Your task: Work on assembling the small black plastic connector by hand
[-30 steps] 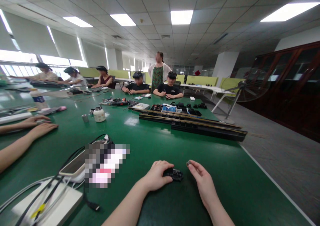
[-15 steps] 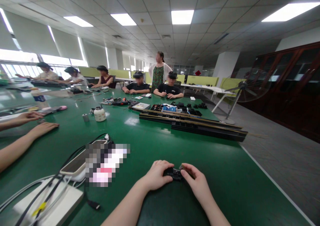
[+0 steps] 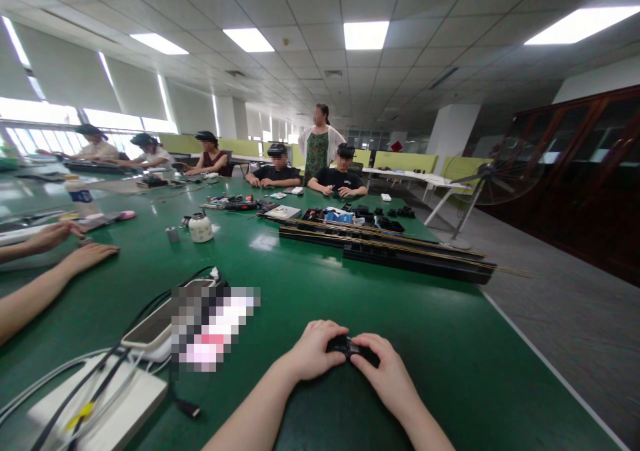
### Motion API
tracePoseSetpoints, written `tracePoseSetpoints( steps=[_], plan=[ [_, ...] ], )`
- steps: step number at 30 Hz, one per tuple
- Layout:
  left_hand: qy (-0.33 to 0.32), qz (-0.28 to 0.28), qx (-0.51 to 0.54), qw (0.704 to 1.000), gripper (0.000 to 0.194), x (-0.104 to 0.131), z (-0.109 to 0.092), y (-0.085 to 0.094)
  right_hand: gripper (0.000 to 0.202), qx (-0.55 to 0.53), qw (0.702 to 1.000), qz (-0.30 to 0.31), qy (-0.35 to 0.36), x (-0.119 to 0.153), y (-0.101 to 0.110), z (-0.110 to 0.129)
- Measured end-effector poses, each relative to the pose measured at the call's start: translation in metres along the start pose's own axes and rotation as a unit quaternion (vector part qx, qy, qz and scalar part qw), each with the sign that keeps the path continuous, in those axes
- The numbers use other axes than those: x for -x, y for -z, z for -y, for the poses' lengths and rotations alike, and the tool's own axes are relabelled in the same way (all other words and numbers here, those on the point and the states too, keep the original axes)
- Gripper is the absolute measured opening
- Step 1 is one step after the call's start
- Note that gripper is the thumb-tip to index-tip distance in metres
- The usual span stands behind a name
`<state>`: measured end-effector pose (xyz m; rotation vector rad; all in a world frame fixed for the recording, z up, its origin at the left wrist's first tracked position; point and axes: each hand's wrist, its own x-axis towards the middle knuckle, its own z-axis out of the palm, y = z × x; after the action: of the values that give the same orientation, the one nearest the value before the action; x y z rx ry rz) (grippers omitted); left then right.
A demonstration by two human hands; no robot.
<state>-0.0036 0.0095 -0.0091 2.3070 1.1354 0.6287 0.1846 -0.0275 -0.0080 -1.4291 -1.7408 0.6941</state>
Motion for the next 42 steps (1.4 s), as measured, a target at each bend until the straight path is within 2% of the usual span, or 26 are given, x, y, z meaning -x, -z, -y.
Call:
tracePoseSetpoints(
  steps=[15,25,29,34,38,42],
  plan=[
    [0.001,0.007,-0.002,1.0,0.045,0.004,-0.005,0.006,0.018,0.019,1.0,0.007,-0.006,0.0,-0.001,0.001],
    [-0.001,0.007,0.003,1.0,0.044,0.002,-0.008,0.006,0.017,0.058,0.998,0.029,0.027,0.001,0.001,0.005],
    [0.003,0.007,0.003,1.0,0.045,0.002,-0.009,0.006,0.019,0.032,0.999,0.027,0.013,0.002,0.002,0.008],
    [0.004,0.003,0.016,1.0,0.049,0.002,-0.005,0.003,0.034,-0.026,0.999,0.022,-0.035,0.003,0.006,0.008],
    [0.002,-0.011,0.024,1.0,0.059,0.002,-0.001,0.0,0.036,-0.049,0.997,0.025,-0.046,0.003,0.009,0.007],
    [0.015,-0.006,0.022,1.0,0.054,0.001,-0.001,0.0,0.038,-0.052,0.997,0.027,-0.053,0.004,0.009,0.007]
  ],
)
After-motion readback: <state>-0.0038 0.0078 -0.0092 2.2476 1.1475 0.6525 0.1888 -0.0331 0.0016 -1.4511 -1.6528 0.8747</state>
